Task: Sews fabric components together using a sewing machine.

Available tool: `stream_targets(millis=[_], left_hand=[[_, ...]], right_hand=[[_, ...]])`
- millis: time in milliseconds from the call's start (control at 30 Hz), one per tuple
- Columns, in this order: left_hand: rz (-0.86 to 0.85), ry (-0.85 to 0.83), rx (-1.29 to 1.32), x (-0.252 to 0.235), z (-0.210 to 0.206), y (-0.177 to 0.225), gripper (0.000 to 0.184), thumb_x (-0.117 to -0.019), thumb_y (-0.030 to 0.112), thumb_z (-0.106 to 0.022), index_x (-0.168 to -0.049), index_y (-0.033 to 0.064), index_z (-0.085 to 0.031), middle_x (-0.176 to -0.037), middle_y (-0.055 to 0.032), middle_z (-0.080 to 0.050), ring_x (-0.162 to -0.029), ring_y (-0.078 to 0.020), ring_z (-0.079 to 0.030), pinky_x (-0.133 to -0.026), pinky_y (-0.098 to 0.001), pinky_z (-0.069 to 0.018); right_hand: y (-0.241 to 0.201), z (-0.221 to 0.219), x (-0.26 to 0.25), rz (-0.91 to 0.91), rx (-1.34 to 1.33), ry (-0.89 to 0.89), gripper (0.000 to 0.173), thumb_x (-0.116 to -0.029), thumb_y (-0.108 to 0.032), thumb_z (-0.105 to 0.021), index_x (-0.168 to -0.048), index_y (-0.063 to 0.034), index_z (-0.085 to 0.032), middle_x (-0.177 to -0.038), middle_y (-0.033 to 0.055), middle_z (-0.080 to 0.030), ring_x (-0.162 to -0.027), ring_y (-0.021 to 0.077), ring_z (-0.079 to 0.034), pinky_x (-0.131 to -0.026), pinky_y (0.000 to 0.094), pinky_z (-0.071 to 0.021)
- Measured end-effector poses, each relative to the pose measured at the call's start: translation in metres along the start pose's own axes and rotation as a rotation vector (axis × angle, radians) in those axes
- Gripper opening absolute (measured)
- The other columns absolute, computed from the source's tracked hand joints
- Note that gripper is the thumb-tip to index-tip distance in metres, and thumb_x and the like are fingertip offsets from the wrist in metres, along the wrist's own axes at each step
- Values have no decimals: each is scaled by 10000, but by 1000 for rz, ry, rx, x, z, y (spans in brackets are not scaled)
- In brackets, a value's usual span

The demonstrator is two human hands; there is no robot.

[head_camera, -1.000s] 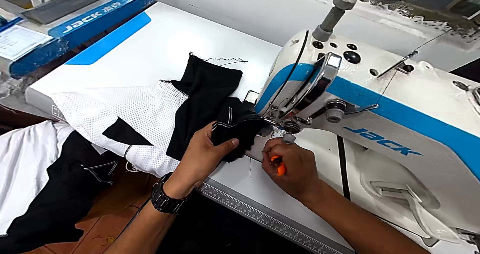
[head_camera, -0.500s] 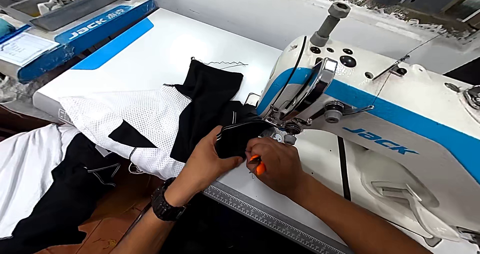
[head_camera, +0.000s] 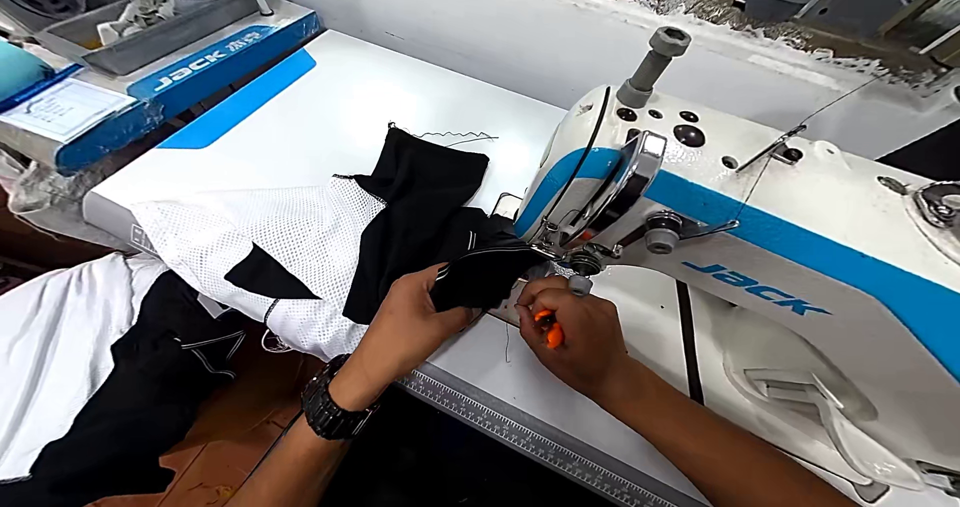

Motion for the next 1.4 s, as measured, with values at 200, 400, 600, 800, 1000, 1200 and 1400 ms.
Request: stream_targets(millis=[200,400,600,800,1000,1200,1400], left_hand=[[-9,-13,2,0,-2,0,127,-835,183,-816,-947,196,-758,-776,51,-740,-682,-68,-694,-582,-288,-581],[-59,70,-88,3,-6,0,88,-825,197,-791,-888,209,-732,-718,75,-706,-632,-48,-663,-535,-287,-548],[-150,159,-251,8,-9,1,82,-819,195,-747,-889,216,-709,-690,104,-667,-607,-16,-627,-520,-270,-516],[-27,3,-114,4,0,1,133,-833,153,-821,-936,197,-749,-760,59,-731,-660,-58,-681,-568,-296,-568],[-36,0,-84,2,-2,1,137,-834,145,-822,-945,192,-758,-767,55,-735,-666,-60,-684,-572,-292,-569],[-41,-31,-85,1,-2,0,130,-834,168,-822,-944,202,-760,-776,66,-739,-686,-51,-692,-590,-287,-579],[-78,-38,-114,2,-6,0,136,-818,215,-816,-934,210,-747,-768,84,-728,-691,-33,-685,-594,-273,-575]], right_hand=[[-9,-15,-9,38,-22,-20,163,-881,-140,-733,-967,-80,-608,-988,49,-712,-833,129,-693,-657,271,-578],[-11,-14,-12,27,-45,-19,94,-853,-60,-696,-904,-80,-620,-954,45,-712,-800,121,-690,-615,259,-567],[-9,-10,-10,-37,-80,-36,72,-849,-44,-682,-879,-74,-623,-910,43,-704,-789,122,-692,-606,268,-571],[8,-1,8,-51,-9,-56,56,-880,-132,-673,-905,-96,-638,-909,23,-714,-759,109,-676,-605,263,-556],[-8,-13,-9,12,-87,-33,80,-854,-63,-701,-890,-80,-633,-916,32,-711,-773,109,-686,-607,260,-570],[-11,-16,-11,40,-66,-36,106,-846,-66,-711,-895,-84,-619,-927,29,-713,-803,106,-693,-631,250,-577],[-16,-19,-12,78,-45,-54,104,-819,-64,-704,-871,-79,-616,-908,41,-710,-812,125,-699,-637,254,-578]])
Point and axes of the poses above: each hand's wrist, its own x-axis away from the middle knuckle, its own z-axis out of the back of the hand, y = z × x, the point moved 6 cm from there along -x, towards the middle knuckle
